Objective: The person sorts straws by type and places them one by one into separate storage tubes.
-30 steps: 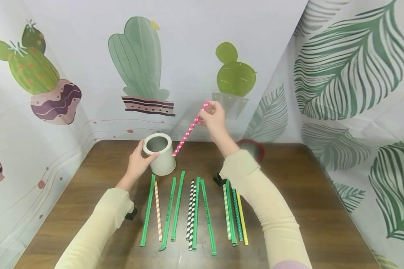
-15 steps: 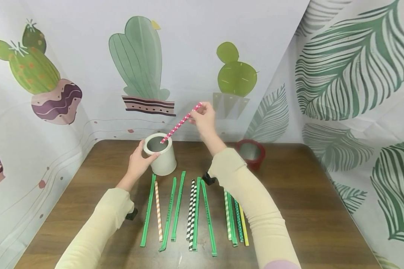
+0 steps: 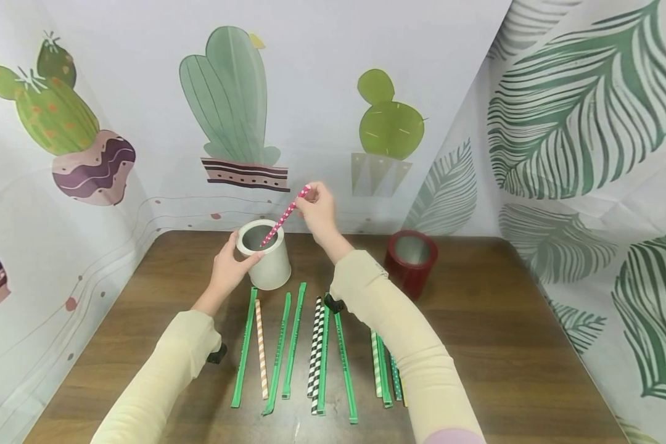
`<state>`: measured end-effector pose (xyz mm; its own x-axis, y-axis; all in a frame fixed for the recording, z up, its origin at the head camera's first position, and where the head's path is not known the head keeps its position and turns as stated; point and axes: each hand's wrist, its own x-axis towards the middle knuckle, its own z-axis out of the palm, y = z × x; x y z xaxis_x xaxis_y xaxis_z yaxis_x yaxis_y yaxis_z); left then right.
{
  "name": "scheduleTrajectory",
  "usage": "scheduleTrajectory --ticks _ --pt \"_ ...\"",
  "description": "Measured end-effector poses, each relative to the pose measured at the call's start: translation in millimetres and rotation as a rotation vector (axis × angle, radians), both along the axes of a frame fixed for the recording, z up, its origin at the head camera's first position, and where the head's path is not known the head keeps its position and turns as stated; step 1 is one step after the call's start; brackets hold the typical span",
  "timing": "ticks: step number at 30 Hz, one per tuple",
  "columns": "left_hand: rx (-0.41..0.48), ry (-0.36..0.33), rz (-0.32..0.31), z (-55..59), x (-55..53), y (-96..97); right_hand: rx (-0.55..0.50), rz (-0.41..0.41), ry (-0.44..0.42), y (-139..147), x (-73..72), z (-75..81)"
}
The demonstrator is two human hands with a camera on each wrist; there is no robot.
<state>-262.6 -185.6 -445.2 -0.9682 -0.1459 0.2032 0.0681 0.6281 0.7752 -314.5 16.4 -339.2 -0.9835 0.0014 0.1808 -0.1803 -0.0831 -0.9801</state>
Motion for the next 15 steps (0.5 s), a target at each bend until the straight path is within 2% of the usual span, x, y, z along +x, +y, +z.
scheduleTrajectory --ticks 8,15 --pt "0.002 -0.016 0.005 -0.8 -1.1 0.2 0.05 0.038 -0.02 -12 1.5 -16.8" --pt "-0.007 0.004 0.0 -0.4 0.1 0.3 0.074 0.068 -0.057 -20 0.9 -28.6"
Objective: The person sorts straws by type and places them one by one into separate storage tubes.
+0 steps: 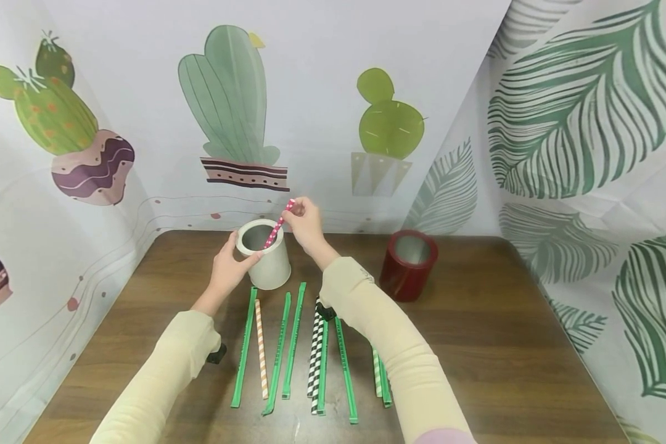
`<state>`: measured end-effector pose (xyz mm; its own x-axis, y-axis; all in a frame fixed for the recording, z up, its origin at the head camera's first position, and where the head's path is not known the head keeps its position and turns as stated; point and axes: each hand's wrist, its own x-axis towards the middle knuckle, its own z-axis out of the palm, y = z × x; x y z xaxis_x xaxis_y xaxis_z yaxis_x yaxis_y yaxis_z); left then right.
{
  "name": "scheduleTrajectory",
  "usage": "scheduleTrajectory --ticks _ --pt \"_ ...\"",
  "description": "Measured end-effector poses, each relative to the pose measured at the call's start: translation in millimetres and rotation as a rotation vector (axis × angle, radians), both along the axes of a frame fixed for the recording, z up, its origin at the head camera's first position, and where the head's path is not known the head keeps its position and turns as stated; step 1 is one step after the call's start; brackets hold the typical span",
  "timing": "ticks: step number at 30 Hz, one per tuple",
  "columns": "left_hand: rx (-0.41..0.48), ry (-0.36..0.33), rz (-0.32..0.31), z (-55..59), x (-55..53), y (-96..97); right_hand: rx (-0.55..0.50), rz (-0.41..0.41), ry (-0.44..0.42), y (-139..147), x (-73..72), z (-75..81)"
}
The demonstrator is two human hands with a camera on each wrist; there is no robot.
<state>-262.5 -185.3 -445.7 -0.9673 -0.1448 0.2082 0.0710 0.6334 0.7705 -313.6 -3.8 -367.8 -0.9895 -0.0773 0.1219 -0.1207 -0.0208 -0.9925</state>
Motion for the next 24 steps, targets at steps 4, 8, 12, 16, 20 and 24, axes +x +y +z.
scheduleTrajectory --ticks 4,8,12,16,20,24 --pt "0.001 -0.005 0.002 0.9 0.6 -0.1 0.029 0.007 -0.011 -5 0.5 -5.0" --pt "0.004 -0.013 0.008 1.3 0.6 0.1 0.066 0.019 -0.028 -10 1.0 -10.8" --pt "-0.006 -0.012 0.01 1.5 0.6 0.7 0.099 0.029 -0.043 -13 2.4 -16.6" --pt "0.005 0.007 0.007 1.7 1.2 1.6 0.135 0.034 -0.054 -14 4.2 -20.7" --pt "0.014 0.032 0.004 1.9 2.1 2.3 0.166 0.048 -0.057 -12 6.0 -22.2" --pt "0.021 0.028 0.0 2.5 3.0 2.3 0.162 0.069 -0.068 -8 7.6 -23.3"
